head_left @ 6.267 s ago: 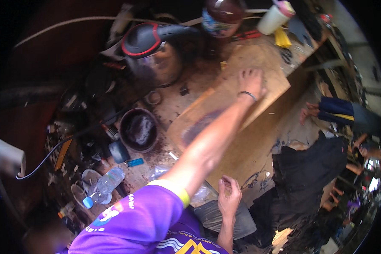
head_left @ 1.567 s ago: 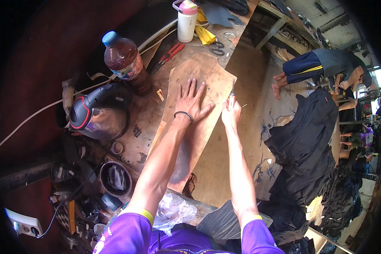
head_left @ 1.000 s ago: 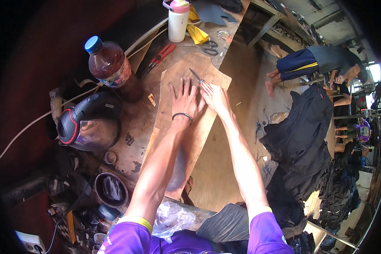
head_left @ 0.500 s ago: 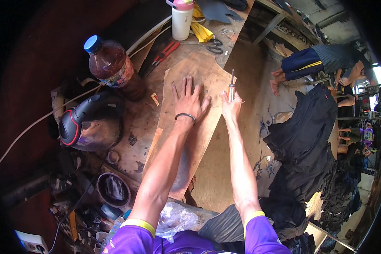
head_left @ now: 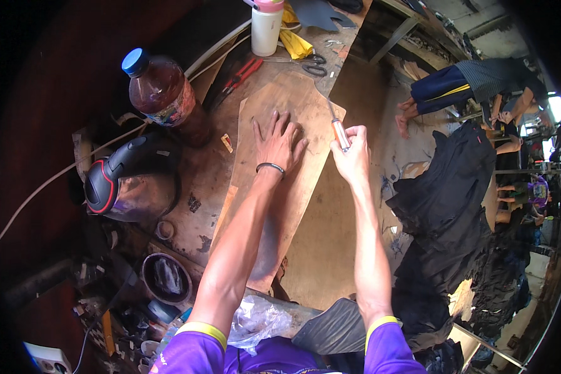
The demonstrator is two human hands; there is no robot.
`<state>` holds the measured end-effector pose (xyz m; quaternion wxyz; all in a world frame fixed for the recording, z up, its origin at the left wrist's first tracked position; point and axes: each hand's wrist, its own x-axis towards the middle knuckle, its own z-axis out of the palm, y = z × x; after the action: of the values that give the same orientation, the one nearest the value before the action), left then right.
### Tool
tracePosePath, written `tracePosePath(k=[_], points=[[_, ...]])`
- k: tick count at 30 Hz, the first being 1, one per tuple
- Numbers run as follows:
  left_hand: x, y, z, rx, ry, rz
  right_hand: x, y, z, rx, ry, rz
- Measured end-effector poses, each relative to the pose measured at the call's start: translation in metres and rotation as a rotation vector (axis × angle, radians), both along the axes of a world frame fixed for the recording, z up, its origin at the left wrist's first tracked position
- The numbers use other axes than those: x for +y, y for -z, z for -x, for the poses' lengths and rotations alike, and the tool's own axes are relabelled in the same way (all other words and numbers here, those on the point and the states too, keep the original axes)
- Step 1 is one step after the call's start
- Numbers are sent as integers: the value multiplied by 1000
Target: The person works at a cluttered workbench, scraping a dark patch on a wooden board, then uses a screwdriver to pry and adjust a small black shoe part. They handle a plastic bag and a small container, and repeatedly rub the shoe part with a dark substance from a bowl.
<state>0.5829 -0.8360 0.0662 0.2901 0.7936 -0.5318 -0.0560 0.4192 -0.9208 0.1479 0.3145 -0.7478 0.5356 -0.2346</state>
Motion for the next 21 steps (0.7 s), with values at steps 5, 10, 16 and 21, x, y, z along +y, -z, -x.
tracePosePath(k=[5,10,16,21], points=[[-6,-2,2,64,-66,-16,-10,-75,2,224,-425,161],[-11,-3,6,116,-124,31,-31,-112,-19,492,-630,322],[-10,-4,7,65,-146,56,-44,-112,-49,538,-769,402],[-8,-8,7,67,-153,55,-43,-114,-62,641,-800,378]])
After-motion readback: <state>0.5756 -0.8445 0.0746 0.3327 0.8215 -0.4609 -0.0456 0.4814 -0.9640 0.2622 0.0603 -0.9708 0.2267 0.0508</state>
